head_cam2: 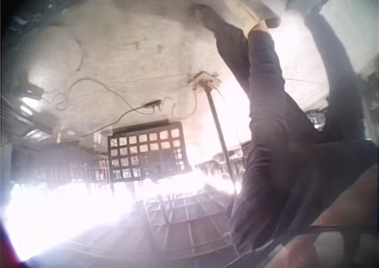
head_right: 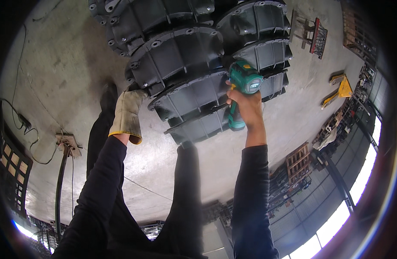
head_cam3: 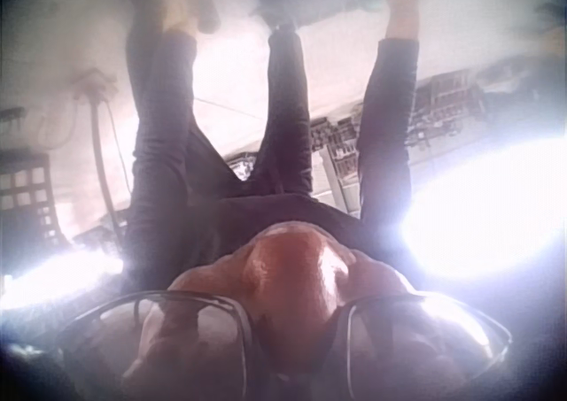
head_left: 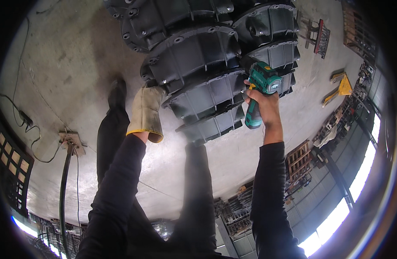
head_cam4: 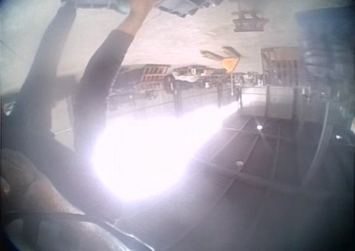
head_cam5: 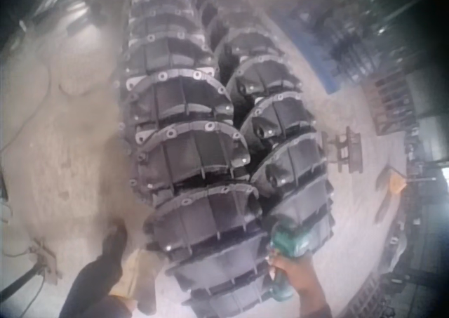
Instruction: The person uses a cordless impact driver to fasten bolts on stacked metal housing components in a workshop. They move between stacks, securing multiple fasteners on each unit while wearing gloves.
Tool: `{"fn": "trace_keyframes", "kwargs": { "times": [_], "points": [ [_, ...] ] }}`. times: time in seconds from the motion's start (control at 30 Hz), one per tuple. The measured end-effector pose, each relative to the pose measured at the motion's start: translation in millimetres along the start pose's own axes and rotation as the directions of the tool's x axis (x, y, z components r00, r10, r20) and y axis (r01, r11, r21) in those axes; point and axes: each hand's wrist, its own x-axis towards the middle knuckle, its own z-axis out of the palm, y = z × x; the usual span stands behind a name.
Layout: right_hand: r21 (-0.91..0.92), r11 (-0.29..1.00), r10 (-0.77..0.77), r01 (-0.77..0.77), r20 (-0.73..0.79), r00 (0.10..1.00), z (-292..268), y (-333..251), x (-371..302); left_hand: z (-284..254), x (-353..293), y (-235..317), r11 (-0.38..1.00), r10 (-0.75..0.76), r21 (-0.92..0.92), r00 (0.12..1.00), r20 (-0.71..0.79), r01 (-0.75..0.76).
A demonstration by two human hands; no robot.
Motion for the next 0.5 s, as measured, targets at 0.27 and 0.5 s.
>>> {"fn": "trace_keyframes", "kwargs": {
  "times": [0.27, 0.5],
  "points": [
    [0.054, 0.998, 0.02, -0.022, 0.031, 0.999, -2, 2, -3, 1, -2, 9, 0.947, -0.083, 0.308, 0.996, -0.028, 0.087],
    [-0.004, 0.997, 0.075, -0.075, -0.023, 0.997, -4, -20, -24, -1, -7, 7, 0.997, 0.038, 0.064, 0.997, 0.075, -0.043]
  ]
}}
